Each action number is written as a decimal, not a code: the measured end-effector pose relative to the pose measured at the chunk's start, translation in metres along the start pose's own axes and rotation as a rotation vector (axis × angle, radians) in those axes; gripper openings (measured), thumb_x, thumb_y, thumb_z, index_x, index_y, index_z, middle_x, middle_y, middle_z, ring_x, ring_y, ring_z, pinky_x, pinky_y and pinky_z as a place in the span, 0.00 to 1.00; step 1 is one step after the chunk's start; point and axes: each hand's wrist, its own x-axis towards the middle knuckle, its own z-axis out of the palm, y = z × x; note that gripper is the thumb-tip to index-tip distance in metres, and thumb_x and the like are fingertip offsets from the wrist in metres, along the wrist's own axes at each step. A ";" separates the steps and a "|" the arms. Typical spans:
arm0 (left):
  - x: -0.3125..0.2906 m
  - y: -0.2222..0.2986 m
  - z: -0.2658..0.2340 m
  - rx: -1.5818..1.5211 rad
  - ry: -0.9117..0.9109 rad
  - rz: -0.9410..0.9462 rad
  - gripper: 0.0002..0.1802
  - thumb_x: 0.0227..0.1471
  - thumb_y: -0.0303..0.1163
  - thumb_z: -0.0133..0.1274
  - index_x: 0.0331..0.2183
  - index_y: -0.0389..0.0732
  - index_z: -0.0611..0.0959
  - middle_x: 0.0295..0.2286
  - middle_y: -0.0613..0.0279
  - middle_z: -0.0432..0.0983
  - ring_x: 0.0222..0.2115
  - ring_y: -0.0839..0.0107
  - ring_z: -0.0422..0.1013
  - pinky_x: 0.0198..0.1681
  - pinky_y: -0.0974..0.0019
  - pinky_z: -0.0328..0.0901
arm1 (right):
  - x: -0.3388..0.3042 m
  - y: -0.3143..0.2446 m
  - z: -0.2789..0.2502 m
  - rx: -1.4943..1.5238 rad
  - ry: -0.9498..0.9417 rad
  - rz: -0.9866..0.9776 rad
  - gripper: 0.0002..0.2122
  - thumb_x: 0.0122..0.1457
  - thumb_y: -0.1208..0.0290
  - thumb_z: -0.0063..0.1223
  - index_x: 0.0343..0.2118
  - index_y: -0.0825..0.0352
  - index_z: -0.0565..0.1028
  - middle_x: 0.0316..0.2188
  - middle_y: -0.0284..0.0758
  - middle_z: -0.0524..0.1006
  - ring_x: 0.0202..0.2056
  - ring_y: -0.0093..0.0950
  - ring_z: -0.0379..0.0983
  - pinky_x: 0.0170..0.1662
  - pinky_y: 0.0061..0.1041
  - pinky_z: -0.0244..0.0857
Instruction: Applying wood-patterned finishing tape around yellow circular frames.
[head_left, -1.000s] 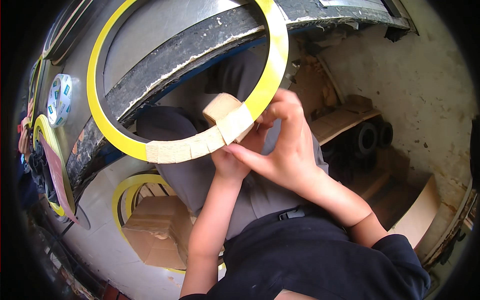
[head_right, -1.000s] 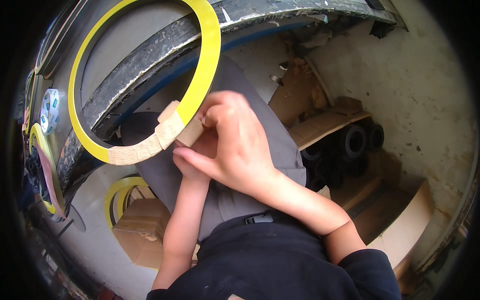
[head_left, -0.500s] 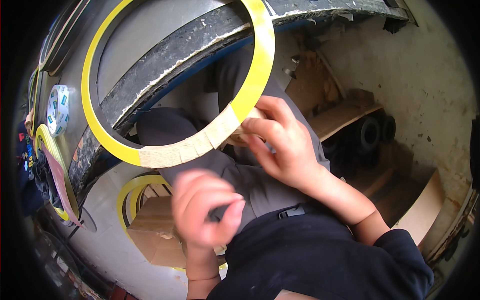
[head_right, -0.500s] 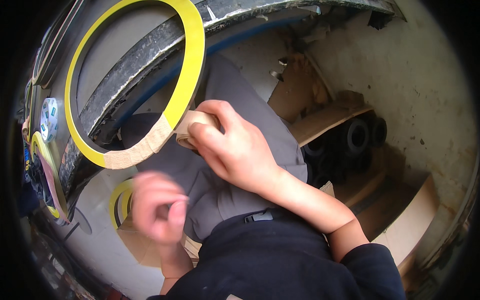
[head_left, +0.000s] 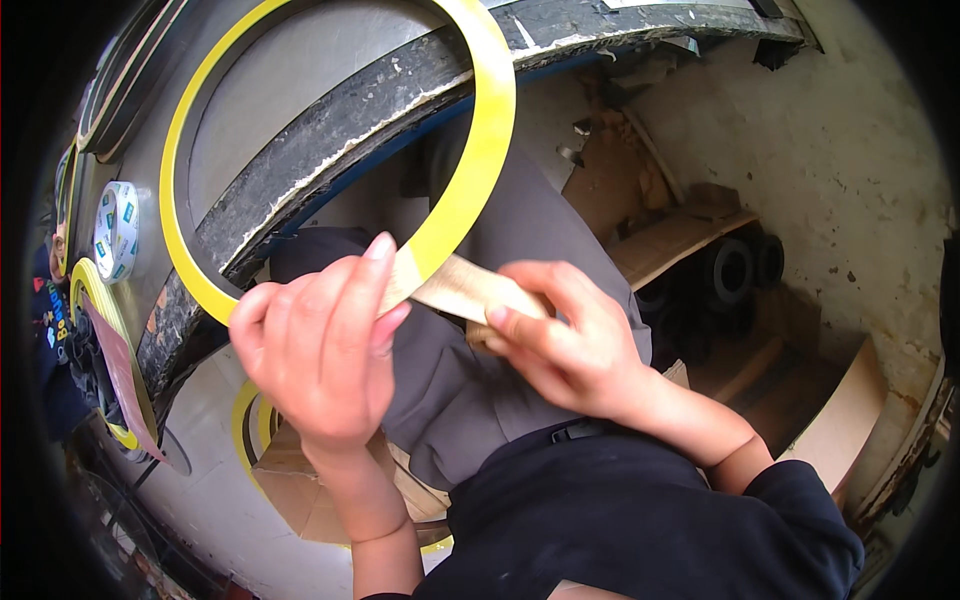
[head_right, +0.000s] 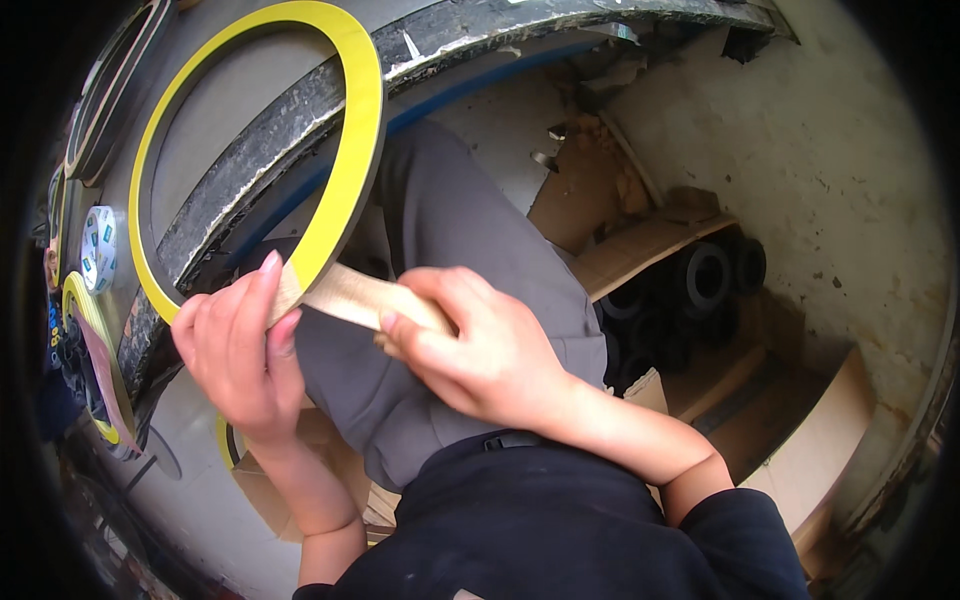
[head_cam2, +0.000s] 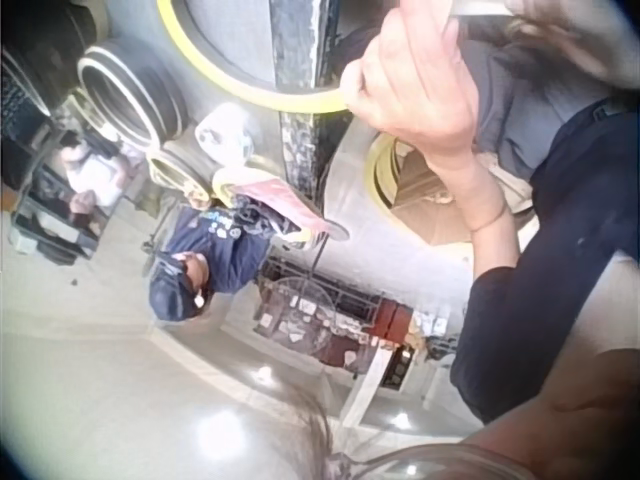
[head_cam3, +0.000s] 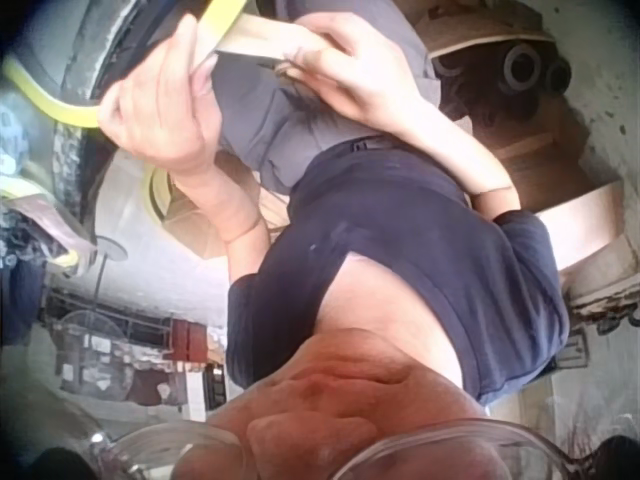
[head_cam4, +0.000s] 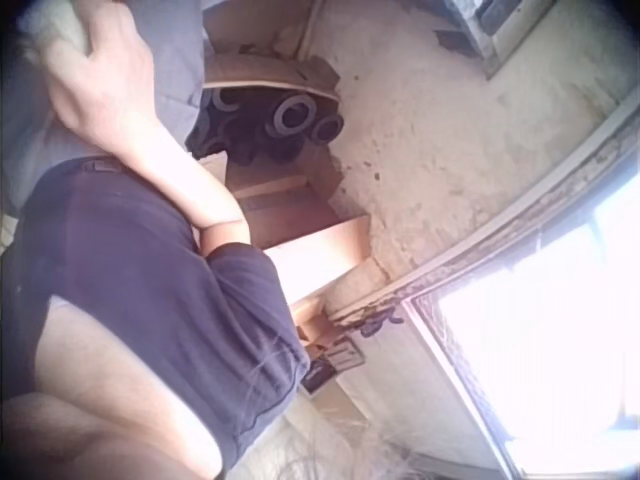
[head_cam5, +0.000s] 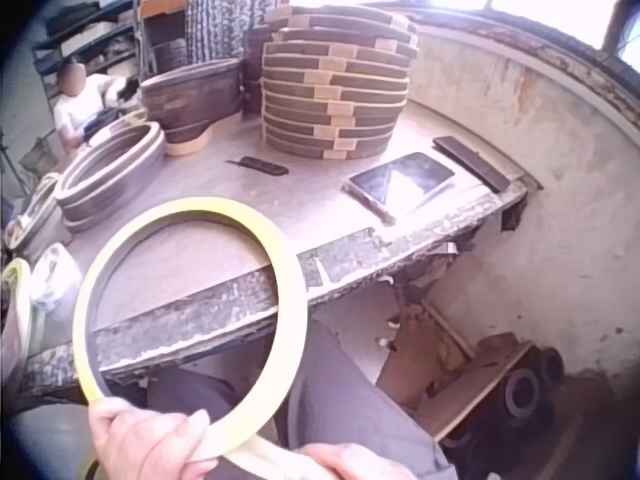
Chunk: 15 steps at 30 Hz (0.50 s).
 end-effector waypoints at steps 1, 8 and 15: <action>-0.002 -0.003 -0.003 0.001 -0.003 -0.002 0.18 0.56 0.42 0.57 0.45 0.44 0.85 0.33 0.68 0.80 0.30 0.71 0.73 0.43 0.62 0.61 | 0.000 -0.006 -0.004 0.010 -0.008 -0.017 0.13 0.53 0.72 0.66 0.42 0.59 0.77 0.39 0.40 0.77 0.33 0.35 0.75 0.29 0.29 0.71; -0.011 0.001 -0.002 -0.106 -0.029 -0.078 0.15 0.58 0.40 0.54 0.44 0.46 0.84 0.34 0.69 0.81 0.31 0.70 0.74 0.49 0.61 0.57 | 0.034 -0.030 -0.033 0.019 0.104 -0.090 0.18 0.41 0.75 0.69 0.39 0.65 0.81 0.34 0.40 0.77 0.28 0.33 0.72 0.30 0.27 0.67; -0.010 0.001 -0.002 -0.110 -0.008 -0.103 0.16 0.53 0.42 0.58 0.43 0.49 0.85 0.33 0.71 0.80 0.30 0.72 0.72 0.50 0.62 0.56 | 0.070 -0.031 -0.034 -0.045 0.087 -0.217 0.19 0.41 0.76 0.68 0.40 0.71 0.80 0.33 0.41 0.79 0.29 0.31 0.74 0.31 0.26 0.66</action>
